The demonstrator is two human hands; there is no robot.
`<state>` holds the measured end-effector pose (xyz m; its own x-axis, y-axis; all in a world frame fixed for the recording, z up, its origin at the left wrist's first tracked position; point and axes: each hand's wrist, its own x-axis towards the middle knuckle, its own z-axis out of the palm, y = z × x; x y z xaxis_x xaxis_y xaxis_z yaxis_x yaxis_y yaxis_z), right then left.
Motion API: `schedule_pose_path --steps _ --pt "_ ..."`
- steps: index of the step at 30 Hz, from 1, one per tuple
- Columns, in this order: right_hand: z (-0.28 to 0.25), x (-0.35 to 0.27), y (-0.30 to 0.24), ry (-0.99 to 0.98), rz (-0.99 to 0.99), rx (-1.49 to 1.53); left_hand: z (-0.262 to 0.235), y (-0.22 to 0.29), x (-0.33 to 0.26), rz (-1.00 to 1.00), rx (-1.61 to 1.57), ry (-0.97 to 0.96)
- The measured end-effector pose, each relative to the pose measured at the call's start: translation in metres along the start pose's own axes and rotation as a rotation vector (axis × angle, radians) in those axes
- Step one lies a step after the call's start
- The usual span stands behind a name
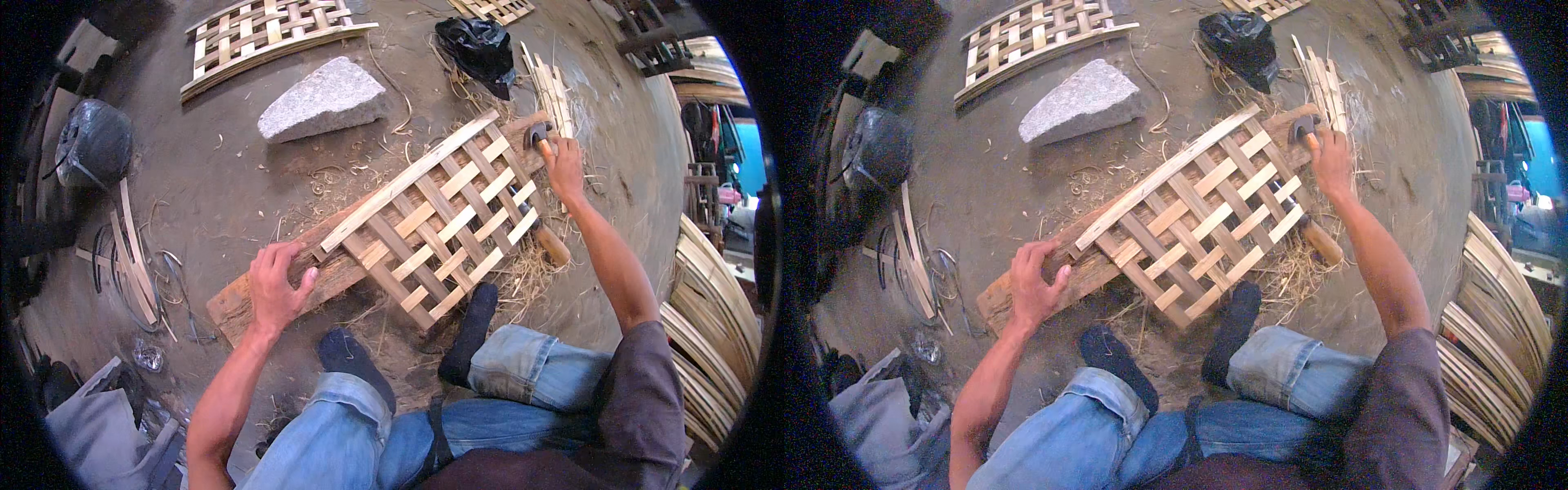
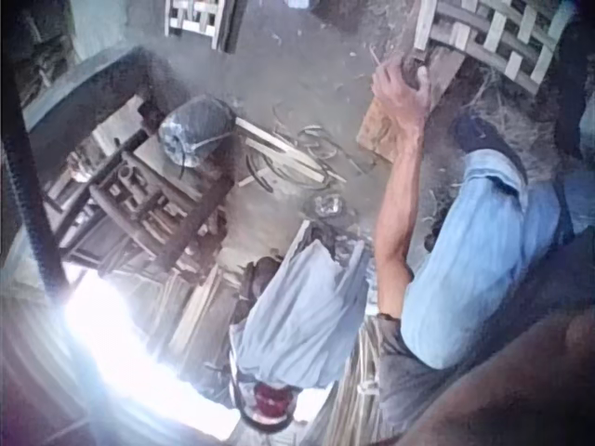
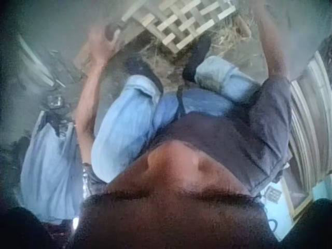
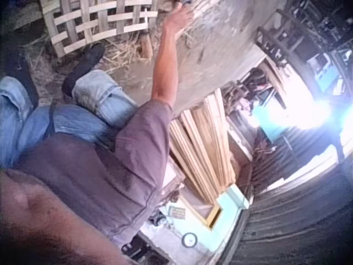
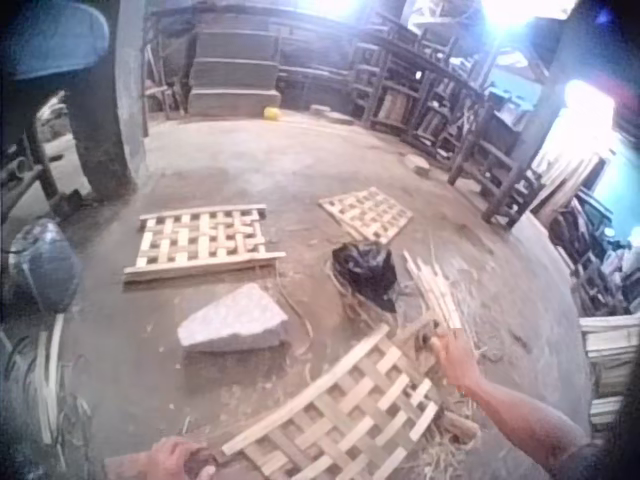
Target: The person assembles a wooden lattice panel by inserting thin wooden strips into a frame and securing them with a hammer. They repeatedly position and tap the strips into place, then add a final border strip along the edge.
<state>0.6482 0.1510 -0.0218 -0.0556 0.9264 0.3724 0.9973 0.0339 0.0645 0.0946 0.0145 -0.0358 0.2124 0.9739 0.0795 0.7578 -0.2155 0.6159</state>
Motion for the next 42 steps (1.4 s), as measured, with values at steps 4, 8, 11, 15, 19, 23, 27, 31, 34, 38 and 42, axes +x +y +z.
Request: schedule_pose_path --steps 4,8,11,15,19,23,27,31,34,38,42 --pt "-0.007 -0.024 -0.022 -0.286 -0.005 0.279 -0.001 0.007 0.003 0.031 0.047 0.001" --pt "0.007 -0.025 0.005 -0.634 0.125 0.280 0.012 0.016 0.015 0.054 0.065 0.001" --pt "0.019 -0.024 0.056 -0.860 0.466 0.675 0.031 0.021 0.021 0.079 0.037 -0.004" --pt "-0.016 0.003 0.004 -0.959 0.504 0.780 0.017 0.014 0.020 0.070 0.066 -0.005" --pt "-0.041 0.023 0.011 -0.960 0.384 0.809 0.017 0.015 0.018 0.053 -0.016 0.028" --pt "-0.075 0.058 0.003 -0.928 0.327 0.824 0.002 0.021 0.020 0.038 -0.098 0.150" --pt "-0.103 0.098 -0.023 -0.858 0.216 1.046 -0.021 0.013 0.029 0.081 -0.006 0.257" --pt "-0.127 0.148 -0.031 -1.004 0.343 1.011 -0.040 0.009 0.043 0.039 -0.124 0.279" --pt "-0.132 0.174 -0.014 -1.138 0.360 1.435 -0.048 0.004 0.046 -0.029 -0.255 0.232" --pt "-0.113 0.171 -0.052 -0.941 0.392 1.625 -0.055 0.001 0.038 -0.222 -0.413 0.139" --pt "-0.080 0.153 -0.069 -0.843 0.373 1.431 -0.039 -0.006 0.026 -0.355 -0.457 0.063"
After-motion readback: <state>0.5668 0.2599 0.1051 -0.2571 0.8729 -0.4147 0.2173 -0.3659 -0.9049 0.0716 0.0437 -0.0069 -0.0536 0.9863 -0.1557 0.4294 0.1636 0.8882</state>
